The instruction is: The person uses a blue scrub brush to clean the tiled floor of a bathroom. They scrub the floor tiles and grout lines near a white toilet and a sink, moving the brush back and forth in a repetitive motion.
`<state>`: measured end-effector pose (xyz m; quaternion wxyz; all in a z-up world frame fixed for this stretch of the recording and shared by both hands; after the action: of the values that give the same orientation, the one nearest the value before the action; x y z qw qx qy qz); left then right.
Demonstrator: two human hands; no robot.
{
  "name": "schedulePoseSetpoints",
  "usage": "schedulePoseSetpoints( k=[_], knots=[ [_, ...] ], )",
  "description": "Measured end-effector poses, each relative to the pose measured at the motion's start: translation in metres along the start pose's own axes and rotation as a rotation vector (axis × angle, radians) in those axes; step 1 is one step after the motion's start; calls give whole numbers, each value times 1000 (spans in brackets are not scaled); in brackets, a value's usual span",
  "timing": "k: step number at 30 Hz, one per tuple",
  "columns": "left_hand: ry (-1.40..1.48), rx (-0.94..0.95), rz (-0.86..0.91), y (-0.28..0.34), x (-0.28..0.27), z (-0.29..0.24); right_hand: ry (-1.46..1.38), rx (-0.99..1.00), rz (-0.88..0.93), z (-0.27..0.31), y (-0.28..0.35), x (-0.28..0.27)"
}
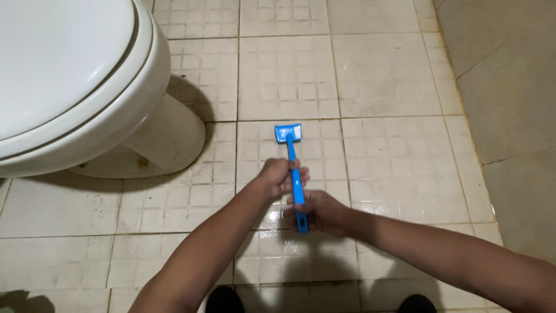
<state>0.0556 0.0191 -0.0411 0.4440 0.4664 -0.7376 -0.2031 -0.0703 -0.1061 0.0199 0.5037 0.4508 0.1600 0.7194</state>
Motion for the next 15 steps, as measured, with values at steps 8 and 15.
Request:
schedulePoseSetpoints(
  k=[8, 15],
  knots=[
    [-103, -150, 2, 52, 6, 10, -78, 98, 34, -23, 16, 18],
    [9, 19, 29, -12, 7, -16, -94, -57, 0, 19, -9, -8]
  ],
)
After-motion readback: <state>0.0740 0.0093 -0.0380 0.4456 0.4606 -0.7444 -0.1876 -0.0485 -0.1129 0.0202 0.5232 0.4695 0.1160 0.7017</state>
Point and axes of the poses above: each hand's wrist, its own y-axis away from the middle knuckle, its own x-axis out of the palm, z = x × y, the point moved 1 cm from there along -y, towards the middle knuckle, and after that the axes turned 3 degrees about z, right-handed, at the moved point
